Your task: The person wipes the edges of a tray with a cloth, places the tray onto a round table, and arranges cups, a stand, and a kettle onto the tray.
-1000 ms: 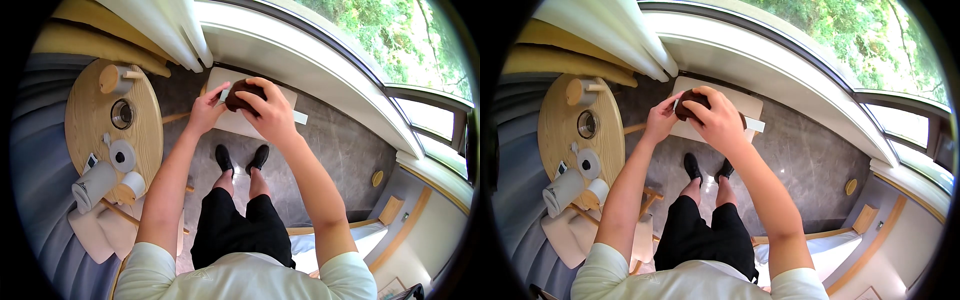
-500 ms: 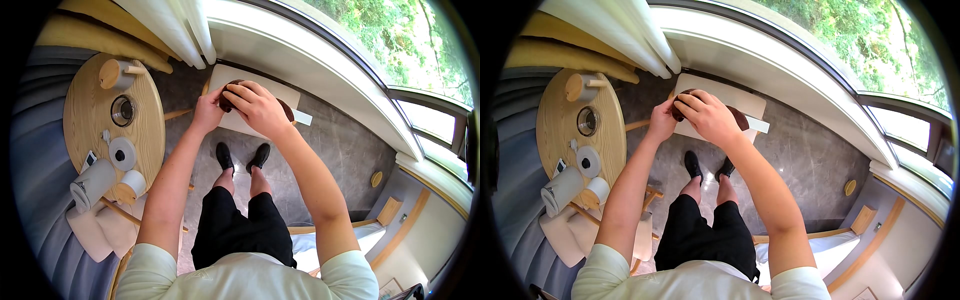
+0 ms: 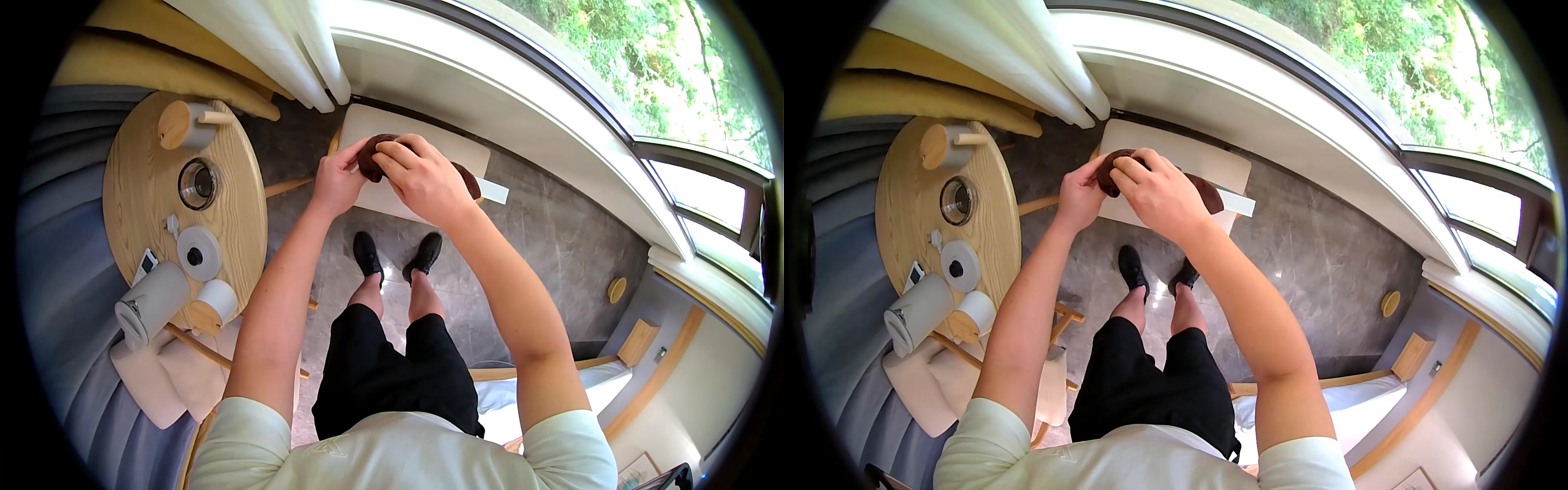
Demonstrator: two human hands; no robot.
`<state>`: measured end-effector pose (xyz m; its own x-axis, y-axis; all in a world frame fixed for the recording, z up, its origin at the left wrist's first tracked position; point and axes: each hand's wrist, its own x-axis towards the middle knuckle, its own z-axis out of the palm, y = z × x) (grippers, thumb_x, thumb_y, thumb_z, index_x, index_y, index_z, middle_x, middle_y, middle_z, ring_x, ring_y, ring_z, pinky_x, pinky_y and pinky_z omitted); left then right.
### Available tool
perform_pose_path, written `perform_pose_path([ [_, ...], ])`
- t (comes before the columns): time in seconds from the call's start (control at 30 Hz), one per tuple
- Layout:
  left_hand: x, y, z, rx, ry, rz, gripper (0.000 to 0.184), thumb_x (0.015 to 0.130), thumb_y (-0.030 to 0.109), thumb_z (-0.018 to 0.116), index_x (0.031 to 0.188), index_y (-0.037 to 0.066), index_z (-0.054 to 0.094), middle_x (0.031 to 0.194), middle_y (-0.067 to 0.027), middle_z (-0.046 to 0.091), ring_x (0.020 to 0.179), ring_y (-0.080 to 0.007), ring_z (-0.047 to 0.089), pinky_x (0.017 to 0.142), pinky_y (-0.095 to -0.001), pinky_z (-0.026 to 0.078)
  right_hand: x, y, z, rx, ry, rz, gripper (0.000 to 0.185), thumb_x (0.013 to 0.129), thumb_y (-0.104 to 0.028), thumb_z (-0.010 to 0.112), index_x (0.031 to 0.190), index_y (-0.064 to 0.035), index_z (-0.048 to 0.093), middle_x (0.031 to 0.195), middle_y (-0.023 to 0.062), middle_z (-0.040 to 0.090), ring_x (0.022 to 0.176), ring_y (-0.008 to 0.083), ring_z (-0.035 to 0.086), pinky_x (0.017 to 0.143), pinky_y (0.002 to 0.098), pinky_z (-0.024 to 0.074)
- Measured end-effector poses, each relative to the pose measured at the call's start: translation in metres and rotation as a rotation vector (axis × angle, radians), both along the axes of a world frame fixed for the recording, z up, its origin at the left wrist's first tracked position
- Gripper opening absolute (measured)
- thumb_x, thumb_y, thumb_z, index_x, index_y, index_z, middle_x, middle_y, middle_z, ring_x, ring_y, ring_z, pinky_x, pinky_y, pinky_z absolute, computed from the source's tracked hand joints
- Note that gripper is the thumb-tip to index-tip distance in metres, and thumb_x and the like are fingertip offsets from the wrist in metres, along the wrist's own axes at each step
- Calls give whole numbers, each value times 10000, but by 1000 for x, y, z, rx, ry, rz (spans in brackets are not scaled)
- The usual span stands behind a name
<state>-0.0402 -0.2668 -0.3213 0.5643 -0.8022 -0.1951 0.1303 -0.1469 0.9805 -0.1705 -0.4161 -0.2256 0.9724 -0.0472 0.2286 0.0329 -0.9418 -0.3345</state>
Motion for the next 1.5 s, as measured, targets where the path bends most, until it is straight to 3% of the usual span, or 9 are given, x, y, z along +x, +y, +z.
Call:
perform_pose_path([
  [0.53, -2, 1, -4, -106, -22, 1, 478, 868, -134, 691, 1327, -6, 667, 1325, -138, 714, 1246, -185, 664, 1092, -331, 523, -19, -5, 4, -45, 46, -43, 405, 788, -77, 755, 1189, -59, 702, 1200, 43, 653, 1158, 264, 605, 997, 377, 550],
  [0.63, -1, 2, -3, -88, -10, -41, 488, 892, -174, 654, 1361, -41, 621, 1422, -163, 638, 1294, -203, 622, 1116, -339, 502, -21, -6, 4, -50, 50, -42, 404, 790, -77, 752, 1190, -58, 702, 1205, 43, 654, 1162, 264, 603, 996, 378, 550],
  [0.8, -2, 1, -4, -66, -33, -37, 474, 902, -140, 695, 1359, -33, 628, 1406, -139, 653, 1264, -189, 636, 1092, -328, 517, -26, -8, 6, -60, 75, -46, 404, 795, -77, 746, 1196, -57, 702, 1212, 44, 654, 1175, 265, 599, 993, 378, 552],
  [0.9, -4, 0, -1, -68, -15, -7, 469, 887, -87, 744, 1342, -11, 657, 1353, -137, 694, 1232, -183, 664, 1070, -321, 532, -33, -12, 5, -57, 81, -37, 382, 818, -100, 667, 1193, -34, 690, 1230, 44, 638, 1190, 261, 580, 1005, 379, 520],
  [1.03, -4, 0, 0, -20, -38, -1, 494, 873, -68, 770, 1351, 13, 675, 1308, -129, 725, 1189, -164, 685, 1035, -310, 544, -35, -9, 0, -60, 44, -68, 392, 797, -86, 701, 1186, -45, 697, 1211, 47, 645, 1171, 267, 596, 989, 380, 537],
  [1.1, -6, 1, -1, -26, -17, 16, 508, 872, -65, 772, 1362, 27, 676, 1295, -119, 733, 1165, -153, 690, 1020, -306, 547, -29, -5, -7, -21, 11, -83, 407, 779, -64, 763, 1183, -68, 710, 1216, 41, 654, 1166, 271, 610, 974, 385, 559],
  [1.3, 1, 2, -5, -47, -27, 29, 525, 878, -92, 737, 1382, 40, 671, 1279, -104, 739, 1136, -126, 683, 1007, -298, 550, -10, 4, -10, -1, -55, -106, 409, 775, -64, 767, 1181, -68, 709, 1205, 41, 655, 1167, 274, 613, 971, 386, 557],
  [1.4, 2, 0, -6, -33, -39, 31, 529, 879, -120, 704, 1384, 37, 669, 1256, -108, 746, 1122, -115, 682, 994, -297, 554, -3, 6, -12, 12, -62, -88, 373, 811, -94, 666, 1177, -28, 699, 1184, 62, 653, 1169, 280, 589, 1012, 379, 517],
  [1.5, 2, -4, -7, -88, 1, 54, 528, 876, -127, 695, 1376, 39, 675, 1195, -104, 762, 1076, -98, 685, 962, -292, 562, 5, 8, -12, 25, -73, -105, 395, 780, -53, 750, 1173, -62, 709, 1179, 47, 658, 1161, 276, 613, 964, 384, 556],
])
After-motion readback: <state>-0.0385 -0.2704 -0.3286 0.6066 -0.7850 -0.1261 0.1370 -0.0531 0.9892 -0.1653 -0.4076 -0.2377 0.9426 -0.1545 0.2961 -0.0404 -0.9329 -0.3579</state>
